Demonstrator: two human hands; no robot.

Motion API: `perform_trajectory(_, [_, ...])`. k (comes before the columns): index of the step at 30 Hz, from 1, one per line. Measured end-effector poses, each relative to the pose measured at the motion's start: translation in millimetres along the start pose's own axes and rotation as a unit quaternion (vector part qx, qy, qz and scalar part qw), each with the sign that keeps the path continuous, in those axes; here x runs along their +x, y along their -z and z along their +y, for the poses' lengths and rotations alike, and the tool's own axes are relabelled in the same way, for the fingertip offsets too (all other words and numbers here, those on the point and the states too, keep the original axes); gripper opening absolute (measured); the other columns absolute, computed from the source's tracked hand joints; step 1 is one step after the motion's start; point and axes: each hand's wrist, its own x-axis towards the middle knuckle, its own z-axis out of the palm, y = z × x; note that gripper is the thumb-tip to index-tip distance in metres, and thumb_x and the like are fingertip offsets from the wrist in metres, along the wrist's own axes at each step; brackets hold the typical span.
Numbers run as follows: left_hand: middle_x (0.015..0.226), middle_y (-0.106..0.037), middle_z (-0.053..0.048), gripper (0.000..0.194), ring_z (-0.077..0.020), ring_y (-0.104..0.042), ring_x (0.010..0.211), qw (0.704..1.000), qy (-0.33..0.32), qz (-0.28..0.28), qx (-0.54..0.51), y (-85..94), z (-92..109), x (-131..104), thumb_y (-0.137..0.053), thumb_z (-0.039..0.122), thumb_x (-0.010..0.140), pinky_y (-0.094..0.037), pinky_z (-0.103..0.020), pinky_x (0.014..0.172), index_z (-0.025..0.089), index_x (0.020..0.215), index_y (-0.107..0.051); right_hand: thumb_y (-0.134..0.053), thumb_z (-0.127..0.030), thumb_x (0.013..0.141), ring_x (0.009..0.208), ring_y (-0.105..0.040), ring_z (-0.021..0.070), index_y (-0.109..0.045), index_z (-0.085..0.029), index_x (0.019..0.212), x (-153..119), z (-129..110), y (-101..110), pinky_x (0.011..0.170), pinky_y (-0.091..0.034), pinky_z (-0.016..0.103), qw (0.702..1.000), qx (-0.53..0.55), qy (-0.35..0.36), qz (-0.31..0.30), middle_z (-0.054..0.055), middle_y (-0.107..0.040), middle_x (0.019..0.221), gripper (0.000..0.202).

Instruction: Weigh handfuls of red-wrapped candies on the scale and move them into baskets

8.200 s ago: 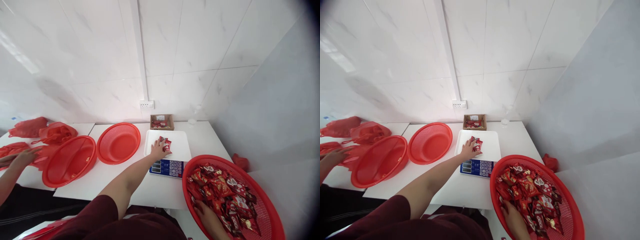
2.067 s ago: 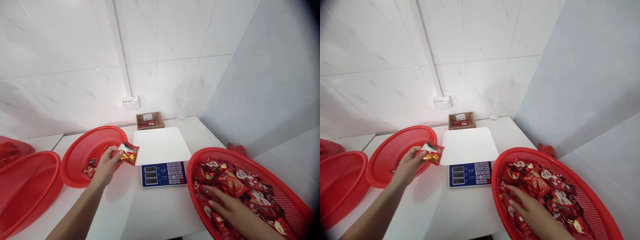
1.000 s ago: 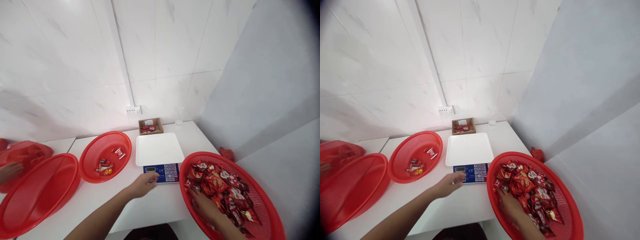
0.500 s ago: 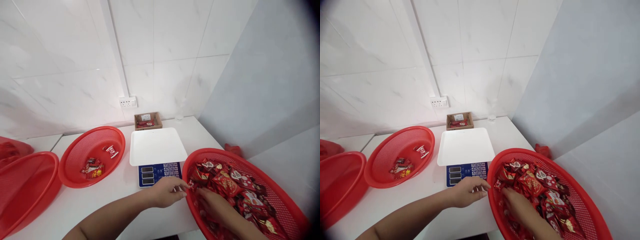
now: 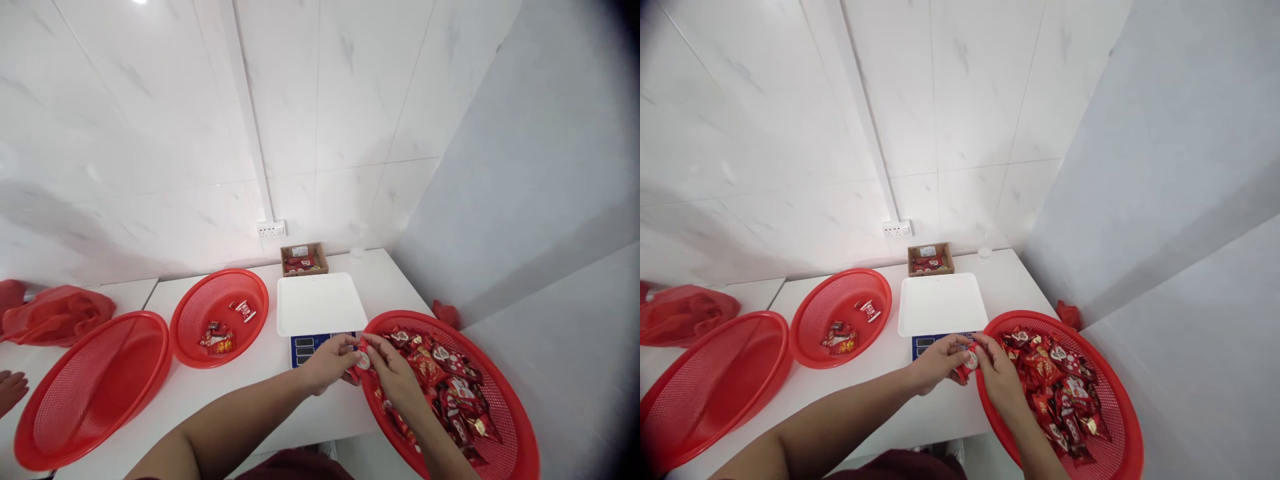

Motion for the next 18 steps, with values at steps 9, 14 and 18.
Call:
perform_trajectory(9, [0.111,-0.05,-0.013,0.066,-0.0118,-0.058,0.081,0.986,0.041,0.161,-0.01,87.6,2.1,35.5,-0.05,0.046,0.081,-0.046,-0.029,0.079,0.02,0.132,-0.017,-0.04,-0.027,0.08,0.124,-0.035,0.0295,-0.045,-0.014,0.123,23.8,114.3,67.5,0.096,-0.034,0.048,0.883,-0.46,-0.064,0.064,0.016,-0.042,0.131,0.046])
perform_trajectory(14, [0.114,-0.05,-0.014,0.057,-0.0154,-0.058,0.085,0.99,0.063,0.124,0.012,95.9,-14.1,29.6,-0.053,0.047,0.078,-0.046,-0.032,0.08,0.018,0.124,-0.034,-0.045,-0.032,0.078,0.129,-0.024,0.0346,-0.039,-0.024,0.131,29.1,150.7,69.8,0.093,-0.03,0.059,0.846,-0.527,-0.081,0.006,0.011,-0.033,0.14,0.053])
perform_trajectory(18, [0.101,-0.059,-0.01,0.045,-0.0162,-0.059,0.084,0.996,0.048,0.072,0.037,89.3,-39.3,33.7,-0.059,0.043,0.075,-0.045,-0.032,0.079,0.017,0.11,-0.048,-0.045,-0.037,0.079,0.129,-0.021,0.0369,-0.037,-0.029,0.132,36.4,176.0,57.2,0.089,-0.028,0.063,0.804,-0.594,-0.034,0.004,0.009,-0.032,0.141,0.054])
